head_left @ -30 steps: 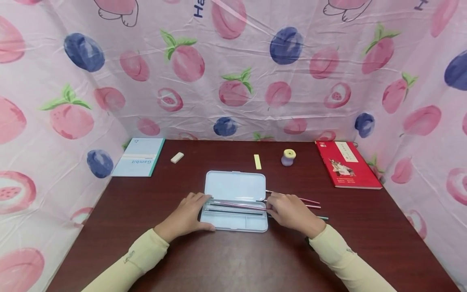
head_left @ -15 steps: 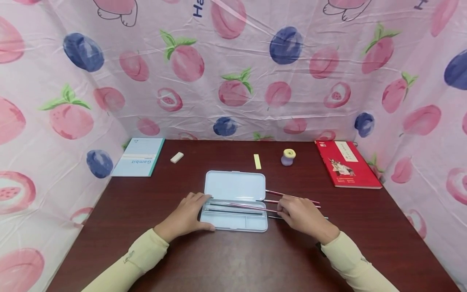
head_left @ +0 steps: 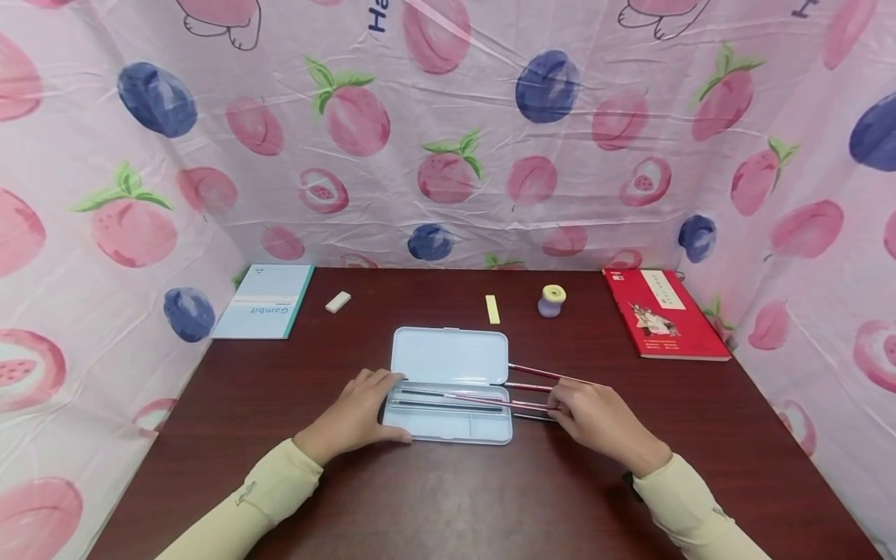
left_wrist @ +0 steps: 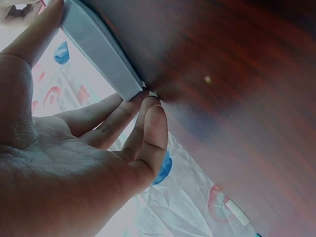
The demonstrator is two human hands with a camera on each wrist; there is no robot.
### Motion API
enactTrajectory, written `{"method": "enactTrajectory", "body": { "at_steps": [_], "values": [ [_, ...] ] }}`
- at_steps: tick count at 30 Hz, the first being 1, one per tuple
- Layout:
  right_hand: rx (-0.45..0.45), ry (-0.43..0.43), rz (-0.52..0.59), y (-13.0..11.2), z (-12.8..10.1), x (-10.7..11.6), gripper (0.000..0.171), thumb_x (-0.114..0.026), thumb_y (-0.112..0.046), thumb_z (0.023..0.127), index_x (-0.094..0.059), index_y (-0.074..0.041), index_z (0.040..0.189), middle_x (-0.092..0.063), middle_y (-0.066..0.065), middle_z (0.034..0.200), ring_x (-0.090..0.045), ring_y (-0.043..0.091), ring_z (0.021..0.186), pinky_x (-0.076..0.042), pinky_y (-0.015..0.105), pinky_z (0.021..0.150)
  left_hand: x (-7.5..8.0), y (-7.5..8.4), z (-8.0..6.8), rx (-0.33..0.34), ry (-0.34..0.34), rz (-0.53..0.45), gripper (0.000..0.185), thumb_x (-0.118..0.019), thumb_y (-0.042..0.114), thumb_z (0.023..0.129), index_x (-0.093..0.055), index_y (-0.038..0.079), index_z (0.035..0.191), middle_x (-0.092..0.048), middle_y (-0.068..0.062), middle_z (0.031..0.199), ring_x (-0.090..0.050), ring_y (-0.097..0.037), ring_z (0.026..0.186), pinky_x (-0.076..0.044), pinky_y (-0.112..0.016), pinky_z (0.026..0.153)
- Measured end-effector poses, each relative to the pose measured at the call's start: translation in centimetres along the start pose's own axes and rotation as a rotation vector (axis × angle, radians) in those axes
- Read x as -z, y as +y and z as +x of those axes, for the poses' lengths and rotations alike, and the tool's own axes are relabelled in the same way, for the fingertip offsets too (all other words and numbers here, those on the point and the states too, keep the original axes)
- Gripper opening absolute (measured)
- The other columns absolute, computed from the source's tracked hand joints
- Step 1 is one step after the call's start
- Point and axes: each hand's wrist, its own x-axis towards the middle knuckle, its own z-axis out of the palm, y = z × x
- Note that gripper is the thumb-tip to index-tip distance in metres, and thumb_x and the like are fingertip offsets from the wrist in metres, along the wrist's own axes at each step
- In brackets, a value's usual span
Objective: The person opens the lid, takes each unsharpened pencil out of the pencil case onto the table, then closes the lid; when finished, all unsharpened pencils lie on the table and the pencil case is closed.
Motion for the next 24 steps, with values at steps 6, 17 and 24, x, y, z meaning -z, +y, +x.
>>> {"method": "enactTrajectory", "body": {
  "at_steps": [6, 17, 24],
  "values": [
    [0.001, 0.011, -0.005, 0.6, -0.6, 0.1, 0.025, -0.095, -0.019, 0.078, -0.074, -0.020, 0.092, -0.067, -0.009, 0.082, -0.052, 0.002, 0.069, -0.056, 0.026, 0.067, -0.1, -0.1, 0.0, -0.008, 0.006, 0.001, 0.098, -0.096, 0.052, 0.074, -0.056, 0.006, 0.150, -0.065, -0.012, 0.140, -0.055, -0.030, 0.125, -0.045, -0.054, 0.112],
    [-0.003, 0.017, 0.025, 1.7, -2.1, 0.2, 0.023, -0.093, -0.015, 0.081, -0.073, -0.021, 0.090, -0.063, -0.013, 0.079, -0.045, -0.003, 0.065, -0.048, 0.022, 0.060, -0.1, -0.2, 0.1, -0.015, 0.006, 0.005, 0.098, -0.096, 0.052, 0.074, -0.056, 0.005, 0.150, -0.065, -0.012, 0.141, -0.055, -0.029, 0.125, -0.046, -0.053, 0.112],
    [-0.011, 0.021, 0.024, 2.4, -3.0, 0.2, 0.022, -0.092, -0.016, 0.082, -0.073, -0.023, 0.089, -0.059, -0.016, 0.076, -0.043, -0.005, 0.064, -0.045, 0.022, 0.058, -0.2, -0.2, 0.0, -0.017, 0.007, 0.008, 0.098, -0.096, 0.053, 0.074, -0.056, 0.006, 0.150, -0.064, -0.012, 0.141, -0.055, -0.030, 0.126, -0.045, -0.054, 0.113]
  ]
}}
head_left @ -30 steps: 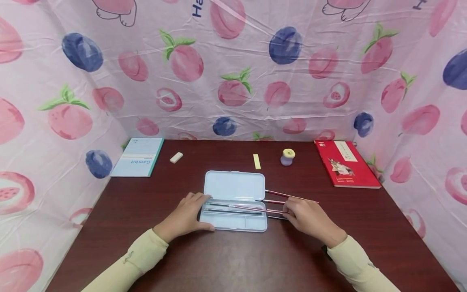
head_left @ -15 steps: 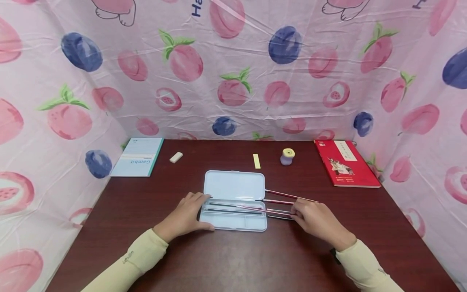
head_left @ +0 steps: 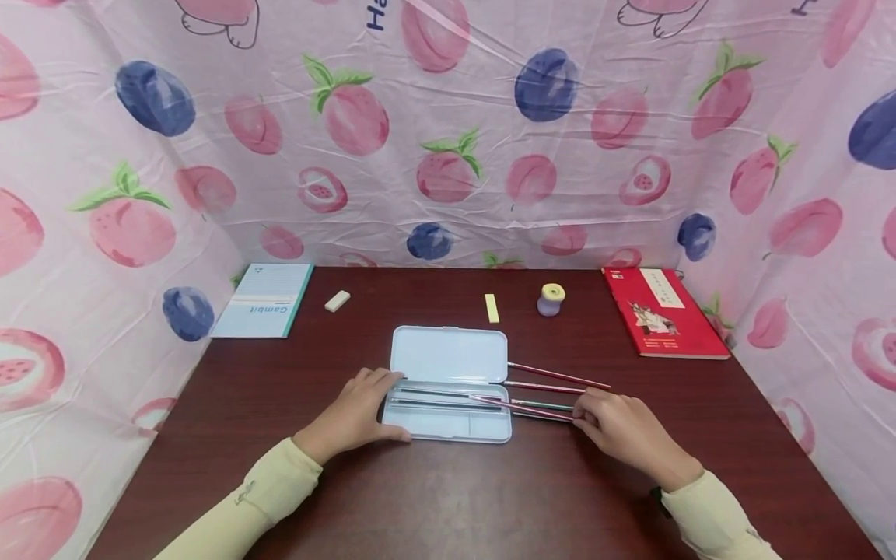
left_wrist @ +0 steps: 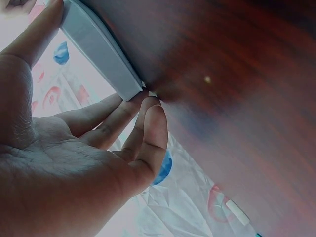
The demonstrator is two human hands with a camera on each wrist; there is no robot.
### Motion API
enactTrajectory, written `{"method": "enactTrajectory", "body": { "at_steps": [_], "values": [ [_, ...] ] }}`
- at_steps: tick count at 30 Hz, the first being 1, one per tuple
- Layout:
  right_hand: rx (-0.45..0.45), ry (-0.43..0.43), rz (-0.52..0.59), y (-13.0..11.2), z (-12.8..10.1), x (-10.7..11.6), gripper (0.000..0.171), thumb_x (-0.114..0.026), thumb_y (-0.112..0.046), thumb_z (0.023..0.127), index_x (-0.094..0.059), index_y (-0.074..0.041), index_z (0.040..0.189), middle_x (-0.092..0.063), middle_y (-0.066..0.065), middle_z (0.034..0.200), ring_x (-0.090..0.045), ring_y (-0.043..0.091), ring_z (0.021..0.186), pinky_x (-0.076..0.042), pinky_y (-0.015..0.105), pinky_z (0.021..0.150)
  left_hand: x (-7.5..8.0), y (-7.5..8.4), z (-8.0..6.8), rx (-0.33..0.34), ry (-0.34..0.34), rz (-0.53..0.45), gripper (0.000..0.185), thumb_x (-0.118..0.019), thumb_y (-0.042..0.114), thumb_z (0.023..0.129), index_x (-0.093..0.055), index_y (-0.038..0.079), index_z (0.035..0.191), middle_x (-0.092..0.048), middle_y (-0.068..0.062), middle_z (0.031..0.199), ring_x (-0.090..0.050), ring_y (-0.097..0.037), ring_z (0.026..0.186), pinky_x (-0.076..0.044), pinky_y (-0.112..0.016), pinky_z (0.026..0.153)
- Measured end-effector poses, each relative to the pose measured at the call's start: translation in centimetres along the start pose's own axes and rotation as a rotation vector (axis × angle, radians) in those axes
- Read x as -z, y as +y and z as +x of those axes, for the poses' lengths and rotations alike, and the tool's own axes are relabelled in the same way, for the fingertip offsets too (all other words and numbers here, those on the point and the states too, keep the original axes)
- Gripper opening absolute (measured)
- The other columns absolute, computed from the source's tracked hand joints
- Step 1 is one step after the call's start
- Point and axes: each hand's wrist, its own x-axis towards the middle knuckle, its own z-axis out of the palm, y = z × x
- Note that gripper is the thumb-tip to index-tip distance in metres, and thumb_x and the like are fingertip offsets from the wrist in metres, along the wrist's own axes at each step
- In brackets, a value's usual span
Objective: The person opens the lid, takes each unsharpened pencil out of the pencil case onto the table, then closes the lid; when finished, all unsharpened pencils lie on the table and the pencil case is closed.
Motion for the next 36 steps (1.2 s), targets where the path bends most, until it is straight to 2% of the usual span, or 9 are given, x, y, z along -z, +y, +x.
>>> {"method": "enactTrajectory", "body": {
  "at_steps": [16, 36],
  "values": [
    [-0.016, 0.055, -0.035, 1.9, -2.0, 0.5, 0.025, -0.094, -0.013, 0.079, -0.071, -0.022, 0.086, -0.055, -0.016, 0.074, -0.042, -0.006, 0.064, -0.044, 0.021, 0.058, 0.1, 0.1, -0.1, -0.001, 0.009, 0.003, 0.098, -0.096, 0.051, 0.074, -0.056, 0.006, 0.150, -0.065, -0.012, 0.140, -0.055, -0.029, 0.124, -0.046, -0.054, 0.111],
    [-0.087, 0.024, -0.066, 3.8, -4.7, 0.5, 0.028, -0.096, -0.016, 0.076, -0.070, -0.026, 0.084, -0.054, -0.018, 0.075, -0.042, -0.007, 0.065, -0.045, 0.023, 0.058, -0.1, -0.1, 0.0, 0.012, -0.007, 0.002, 0.101, -0.095, 0.054, 0.074, -0.054, 0.006, 0.152, -0.063, -0.014, 0.145, -0.054, -0.033, 0.132, -0.043, -0.059, 0.116]
  ]
}}
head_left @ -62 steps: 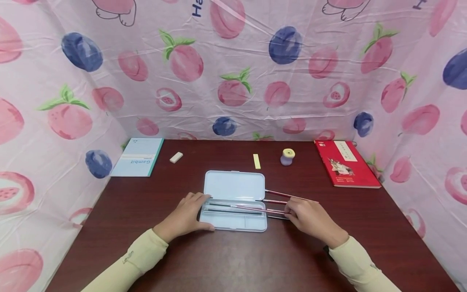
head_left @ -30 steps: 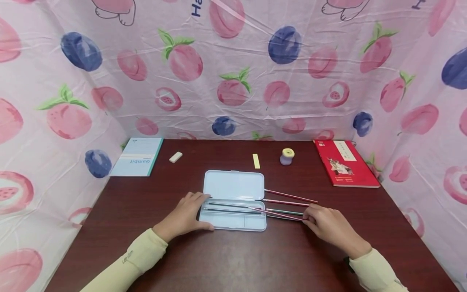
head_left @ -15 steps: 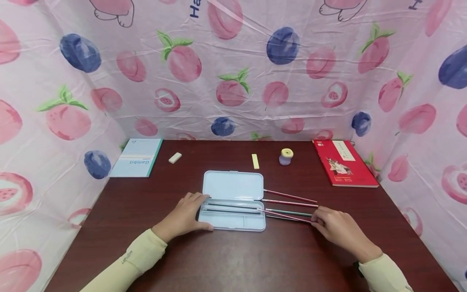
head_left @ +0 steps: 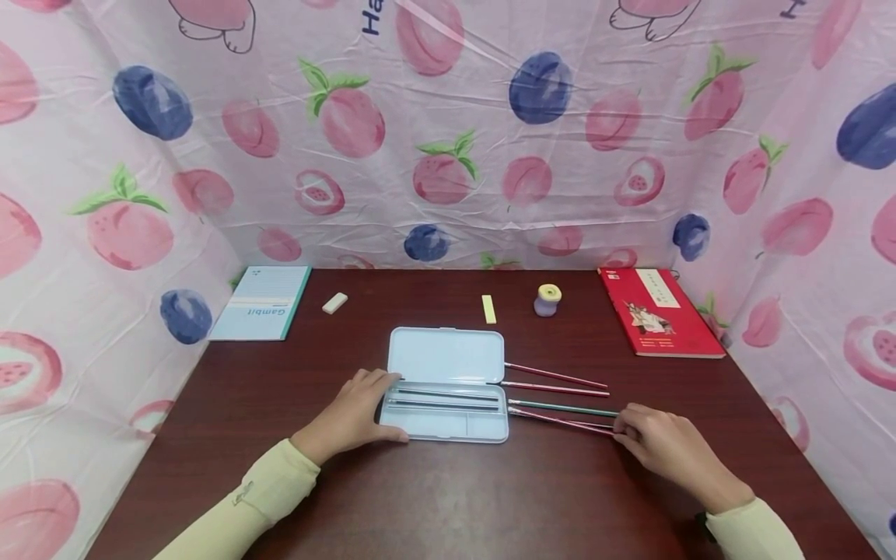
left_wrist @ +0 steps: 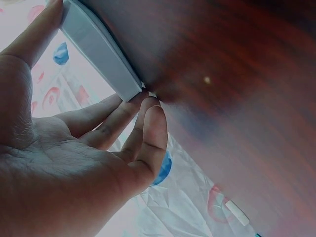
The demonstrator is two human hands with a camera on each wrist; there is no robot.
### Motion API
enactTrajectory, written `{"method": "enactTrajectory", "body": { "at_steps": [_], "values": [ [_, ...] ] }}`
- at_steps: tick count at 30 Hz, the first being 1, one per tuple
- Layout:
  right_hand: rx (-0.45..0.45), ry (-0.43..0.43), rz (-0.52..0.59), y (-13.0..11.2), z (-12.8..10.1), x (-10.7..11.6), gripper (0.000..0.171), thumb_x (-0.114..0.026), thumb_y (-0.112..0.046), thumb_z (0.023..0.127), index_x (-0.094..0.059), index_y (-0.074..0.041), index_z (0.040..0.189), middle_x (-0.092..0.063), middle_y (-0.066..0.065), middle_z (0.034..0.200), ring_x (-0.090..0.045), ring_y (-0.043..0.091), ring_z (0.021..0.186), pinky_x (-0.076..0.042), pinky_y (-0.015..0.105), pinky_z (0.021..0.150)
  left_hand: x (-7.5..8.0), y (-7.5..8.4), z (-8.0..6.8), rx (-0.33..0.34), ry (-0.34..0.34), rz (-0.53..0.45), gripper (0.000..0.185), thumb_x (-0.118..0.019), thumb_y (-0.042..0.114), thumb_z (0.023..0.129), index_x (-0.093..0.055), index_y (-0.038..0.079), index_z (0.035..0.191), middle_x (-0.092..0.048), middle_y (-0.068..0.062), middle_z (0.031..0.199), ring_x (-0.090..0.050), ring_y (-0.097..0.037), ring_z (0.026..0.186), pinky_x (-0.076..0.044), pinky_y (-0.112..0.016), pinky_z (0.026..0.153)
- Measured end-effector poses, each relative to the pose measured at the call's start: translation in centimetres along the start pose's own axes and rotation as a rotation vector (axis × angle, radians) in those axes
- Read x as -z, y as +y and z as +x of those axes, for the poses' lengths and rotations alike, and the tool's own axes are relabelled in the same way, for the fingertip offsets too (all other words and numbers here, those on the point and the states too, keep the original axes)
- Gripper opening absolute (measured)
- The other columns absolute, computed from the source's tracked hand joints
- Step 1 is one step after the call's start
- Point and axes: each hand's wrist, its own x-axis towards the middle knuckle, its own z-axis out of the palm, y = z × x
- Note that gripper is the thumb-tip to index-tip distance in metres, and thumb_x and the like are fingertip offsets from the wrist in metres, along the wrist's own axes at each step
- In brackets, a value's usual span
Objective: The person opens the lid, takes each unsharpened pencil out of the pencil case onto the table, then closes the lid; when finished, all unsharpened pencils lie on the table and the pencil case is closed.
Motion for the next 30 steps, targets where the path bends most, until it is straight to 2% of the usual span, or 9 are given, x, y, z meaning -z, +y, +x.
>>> {"method": "enactTrajectory", "body": {
  "at_steps": [14, 30],
  "values": [
    [-0.023, -0.030, 0.008, 0.06, -0.18, 0.02, 0.025, -0.095, -0.017, 0.077, -0.072, -0.025, 0.082, -0.052, -0.019, 0.071, -0.042, -0.007, 0.063, -0.042, 0.023, 0.057, 0.02, 0.02, -0.04, 0.002, -0.001, -0.003, 0.100, -0.096, 0.053, 0.074, -0.055, 0.006, 0.152, -0.063, -0.013, 0.145, -0.054, -0.032, 0.131, -0.044, -0.057, 0.115],
    [-0.015, -0.003, -0.005, 0.09, -0.15, 0.07, 0.022, -0.096, -0.018, 0.075, -0.076, -0.022, 0.082, -0.055, -0.018, 0.071, -0.044, -0.007, 0.063, -0.044, 0.023, 0.056, 0.28, 0.29, -0.12, 0.000, 0.005, 0.002, 0.099, -0.096, 0.051, 0.074, -0.055, 0.005, 0.151, -0.064, -0.013, 0.143, -0.055, -0.031, 0.128, -0.045, -0.056, 0.113]
  ]
}}
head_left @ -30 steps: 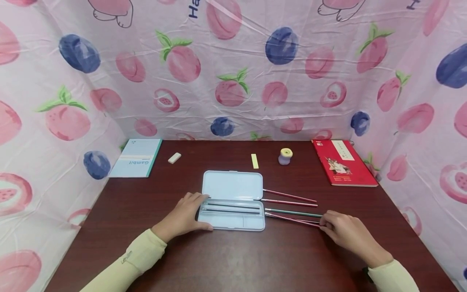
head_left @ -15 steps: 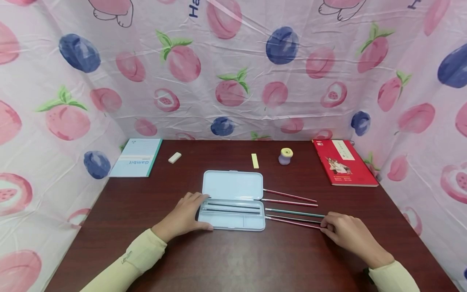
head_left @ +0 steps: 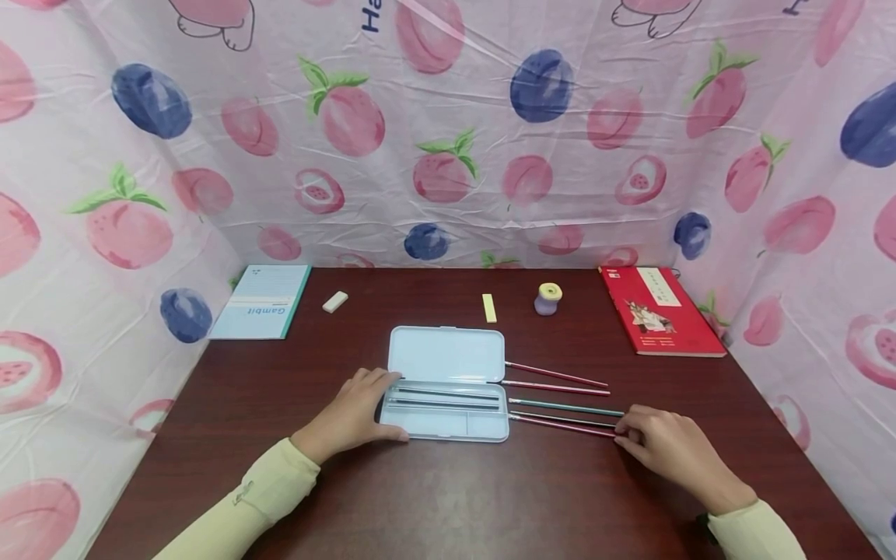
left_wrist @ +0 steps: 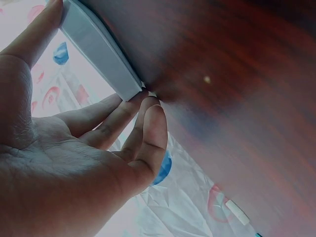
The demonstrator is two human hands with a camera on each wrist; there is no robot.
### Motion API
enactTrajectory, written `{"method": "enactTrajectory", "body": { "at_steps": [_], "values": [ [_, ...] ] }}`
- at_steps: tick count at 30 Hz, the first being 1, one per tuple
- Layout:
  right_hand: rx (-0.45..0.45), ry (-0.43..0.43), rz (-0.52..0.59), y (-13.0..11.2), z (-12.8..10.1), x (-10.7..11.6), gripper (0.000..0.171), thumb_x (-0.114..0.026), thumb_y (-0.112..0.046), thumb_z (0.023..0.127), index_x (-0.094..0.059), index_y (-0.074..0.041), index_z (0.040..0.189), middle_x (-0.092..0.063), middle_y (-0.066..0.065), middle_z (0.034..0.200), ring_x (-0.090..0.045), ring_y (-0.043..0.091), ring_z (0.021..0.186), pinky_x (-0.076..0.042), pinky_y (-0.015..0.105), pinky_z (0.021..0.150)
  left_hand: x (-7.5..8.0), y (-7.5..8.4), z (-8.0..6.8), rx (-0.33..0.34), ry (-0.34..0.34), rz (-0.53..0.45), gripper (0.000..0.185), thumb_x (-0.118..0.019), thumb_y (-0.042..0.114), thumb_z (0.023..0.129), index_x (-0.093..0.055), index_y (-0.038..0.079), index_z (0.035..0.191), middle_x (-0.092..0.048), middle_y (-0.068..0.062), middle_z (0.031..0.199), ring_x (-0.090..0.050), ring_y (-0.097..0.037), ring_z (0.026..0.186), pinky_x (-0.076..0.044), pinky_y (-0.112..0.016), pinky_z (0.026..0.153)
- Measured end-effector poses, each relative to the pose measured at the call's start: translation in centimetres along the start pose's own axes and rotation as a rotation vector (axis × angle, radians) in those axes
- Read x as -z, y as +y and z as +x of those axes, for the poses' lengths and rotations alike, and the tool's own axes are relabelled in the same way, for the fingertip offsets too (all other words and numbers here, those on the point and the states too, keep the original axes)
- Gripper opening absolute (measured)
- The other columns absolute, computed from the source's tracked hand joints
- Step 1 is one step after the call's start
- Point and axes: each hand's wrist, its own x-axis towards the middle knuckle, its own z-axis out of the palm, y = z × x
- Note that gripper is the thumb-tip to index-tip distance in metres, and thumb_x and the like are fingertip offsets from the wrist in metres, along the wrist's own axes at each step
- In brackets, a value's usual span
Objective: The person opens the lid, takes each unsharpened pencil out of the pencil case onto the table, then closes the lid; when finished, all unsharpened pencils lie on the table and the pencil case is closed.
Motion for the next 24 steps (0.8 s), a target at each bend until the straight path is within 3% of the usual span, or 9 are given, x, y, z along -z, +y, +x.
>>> {"method": "enactTrajectory", "body": {
  "at_steps": [12, 19, 24],
  "values": [
    [0.027, 0.035, 0.001, -0.7, 0.7, 0.4, 0.022, -0.097, -0.020, 0.074, -0.077, -0.022, 0.084, -0.058, -0.018, 0.072, -0.043, -0.008, 0.063, -0.044, 0.022, 0.056, 0.0, 0.0, 0.1, -0.004, -0.002, -0.003, 0.099, -0.096, 0.051, 0.074, -0.055, 0.006, 0.151, -0.064, -0.013, 0.142, -0.055, -0.031, 0.128, -0.045, -0.055, 0.113],
    [0.096, 0.071, 0.029, -2.2, 2.7, 0.3, 0.022, -0.096, -0.018, 0.076, -0.077, -0.022, 0.087, -0.061, -0.016, 0.076, -0.045, -0.008, 0.064, -0.047, 0.022, 0.057, 0.1, 0.0, 0.1, -0.007, -0.001, 0.000, 0.099, -0.096, 0.051, 0.074, -0.056, 0.005, 0.151, -0.064, -0.013, 0.142, -0.055, -0.031, 0.128, -0.045, -0.055, 0.113],
    [0.163, 0.087, 0.065, -4.2, 4.6, 0.3, 0.022, -0.095, -0.016, 0.077, -0.079, -0.019, 0.092, -0.069, -0.011, 0.082, -0.055, -0.005, 0.066, -0.052, 0.023, 0.060, 0.0, -0.1, 0.0, -0.001, -0.007, -0.007, 0.099, -0.096, 0.052, 0.075, -0.055, 0.006, 0.152, -0.063, -0.014, 0.144, -0.055, -0.033, 0.132, -0.043, -0.058, 0.115]
  ]
}}
